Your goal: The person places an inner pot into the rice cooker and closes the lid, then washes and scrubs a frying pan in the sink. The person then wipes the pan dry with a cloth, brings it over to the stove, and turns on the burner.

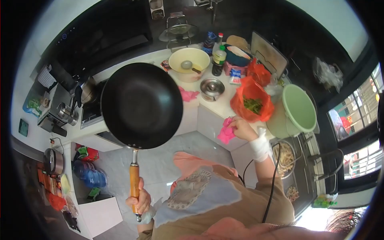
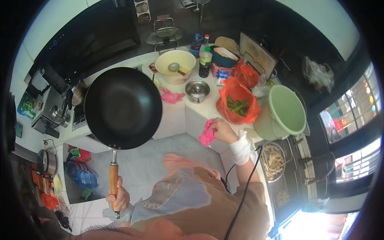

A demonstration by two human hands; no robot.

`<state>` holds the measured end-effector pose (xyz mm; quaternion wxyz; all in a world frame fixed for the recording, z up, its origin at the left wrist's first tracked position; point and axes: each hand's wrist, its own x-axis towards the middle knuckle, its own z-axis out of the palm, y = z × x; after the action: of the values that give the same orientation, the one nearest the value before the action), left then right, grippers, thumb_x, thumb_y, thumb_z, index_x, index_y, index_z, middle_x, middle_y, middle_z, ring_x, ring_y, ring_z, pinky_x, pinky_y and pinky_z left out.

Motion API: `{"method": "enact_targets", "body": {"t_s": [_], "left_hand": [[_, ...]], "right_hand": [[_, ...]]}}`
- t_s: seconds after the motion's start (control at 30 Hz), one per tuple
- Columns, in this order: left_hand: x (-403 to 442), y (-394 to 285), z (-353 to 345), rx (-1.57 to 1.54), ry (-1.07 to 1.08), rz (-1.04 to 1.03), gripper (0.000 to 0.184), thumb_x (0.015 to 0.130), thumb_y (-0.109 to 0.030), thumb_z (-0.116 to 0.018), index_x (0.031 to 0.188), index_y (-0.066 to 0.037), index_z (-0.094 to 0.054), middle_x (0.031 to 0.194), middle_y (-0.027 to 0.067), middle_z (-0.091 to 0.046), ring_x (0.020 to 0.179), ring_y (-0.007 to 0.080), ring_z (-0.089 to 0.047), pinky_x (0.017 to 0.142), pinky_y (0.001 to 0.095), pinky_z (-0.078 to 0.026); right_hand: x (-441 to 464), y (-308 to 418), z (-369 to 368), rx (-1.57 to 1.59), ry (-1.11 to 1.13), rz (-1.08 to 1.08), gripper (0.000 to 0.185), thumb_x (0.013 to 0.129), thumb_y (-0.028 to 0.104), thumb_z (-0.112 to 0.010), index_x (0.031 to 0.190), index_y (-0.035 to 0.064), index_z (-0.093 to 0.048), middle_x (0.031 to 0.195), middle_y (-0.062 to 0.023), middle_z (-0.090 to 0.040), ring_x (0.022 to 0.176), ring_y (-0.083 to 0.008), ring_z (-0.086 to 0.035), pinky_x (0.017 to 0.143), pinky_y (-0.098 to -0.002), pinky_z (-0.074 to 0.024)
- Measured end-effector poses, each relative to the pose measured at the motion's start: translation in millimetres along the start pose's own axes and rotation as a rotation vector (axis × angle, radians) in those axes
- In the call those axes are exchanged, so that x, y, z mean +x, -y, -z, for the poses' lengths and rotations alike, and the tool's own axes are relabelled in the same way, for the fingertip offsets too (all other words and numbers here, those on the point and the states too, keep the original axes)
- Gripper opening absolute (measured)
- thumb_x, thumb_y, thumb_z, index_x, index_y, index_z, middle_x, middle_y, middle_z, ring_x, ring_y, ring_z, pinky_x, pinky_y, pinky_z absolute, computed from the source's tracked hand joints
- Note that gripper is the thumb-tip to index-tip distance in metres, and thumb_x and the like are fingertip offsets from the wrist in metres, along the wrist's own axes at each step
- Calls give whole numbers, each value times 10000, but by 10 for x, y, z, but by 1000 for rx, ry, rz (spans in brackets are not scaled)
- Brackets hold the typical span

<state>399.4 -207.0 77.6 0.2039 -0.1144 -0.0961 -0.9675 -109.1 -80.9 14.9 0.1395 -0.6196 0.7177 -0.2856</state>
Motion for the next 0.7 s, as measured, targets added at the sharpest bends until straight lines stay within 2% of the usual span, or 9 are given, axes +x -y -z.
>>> {"method": "enact_targets", "body": {"t_s": [0.07, 0.13, 0.2, 0.27, 0.37, 0.47, 0.6, 0.67, 0.7], "left_hand": [[161, -350, 96, 37, 37, -25, 451, 791, 6, -541, 1131, -21, -245, 565, 112, -507, 380, 226, -553, 302, 314, -395], [358, -681, 54, 60, 9, -115, 431, 807, 10, -520, 1132, -26, -239, 573, 112, -511, 384, 227, -557, 302, 313, -394], [598, -970, -22, 73, -10, -152, 413, 817, 21, -508, 1128, -22, -240, 579, 113, -514, 384, 226, -558, 300, 312, -404], [776, -1332, -51, 83, -9, -224, 417, 818, 21, -514, 1132, -16, -242, 583, 115, -517, 384, 227, -558, 298, 315, -416], [1027, -1816, -48, 115, -14, -258, 420, 822, 20, -520, 1140, -6, -247, 607, 129, -544, 399, 234, -573, 294, 323, -421], [1279, -2134, 31, 90, 0, -320, 413, 824, 27, -522, 1136, 2, -254, 630, 150, -569, 428, 241, -601, 298, 323, -426], [1618, -2550, 211, 42, 43, -359, 402, 820, 38, -524, 1117, 20, -254, 639, 163, -571, 436, 246, -610, 298, 303, -440], [1754, -2752, 287, -100, 101, -367, 393, 825, 36, -528, 1101, 32, -247, 648, 172, -572, 437, 244, -611, 306, 288, -466], [1842, -2854, 309, -103, 95, -358, 378, 828, 33, -532, 1077, 32, -247, 656, 177, -573, 445, 243, -616, 323, 280, -491]], "right_hand": [[436, -453, -334, -74, -94, -82, 317, 694, -53, -590, 946, 67, -740, 1044, -158, -607, 1039, -321, -577, 866, -400, -477], [834, -775, -679, -213, -502, -258, 338, 701, -52, -594, 985, 64, -734, 1057, -170, -602, 1026, -349, -575, 887, -408, -476], [1045, -1443, -1119, -337, -489, -209, 400, 734, 21, -631, 1128, 66, -682, 1173, -216, -571, 1110, -398, -546, 931, -434, -472], [1245, -1619, -1420, -284, -110, -685, 514, 800, 141, -649, 1287, 2, -556, 1359, -283, -462, 1306, -435, -404, 1044, -450, -404], [1381, -1666, -1750, -582, 170, -732, 651, 851, 301, -642, 1348, -74, -452, 1473, -325, -316, 1427, -454, -194, 1139, -448, -289], [1422, -1724, -1863, -552, 165, -761, 705, 877, 386, -603, 1329, -131, -440, 1487, -349, -270, 1445, -478, -76, 1171, -442, -218], [1793, -963, -1432, -623, 434, -923, 696, 878, 470, -580, 1297, -81, -517, 1404, -318, -428, 1405, -438, -263, 1131, -432, -288], [2080, -558, -1206, -148, 606, -751, 575, 910, 472, -557, 1217, -11, -612, 1250, -240, -595, 1251, -365, -500, 1030, -395, -403], [2222, -388, -1218, 23, 611, -422, 511, 929, 453, -544, 1177, 15, -637, 1165, -208, -634, 1136, -351, -563, 960, -386, -441]]}}
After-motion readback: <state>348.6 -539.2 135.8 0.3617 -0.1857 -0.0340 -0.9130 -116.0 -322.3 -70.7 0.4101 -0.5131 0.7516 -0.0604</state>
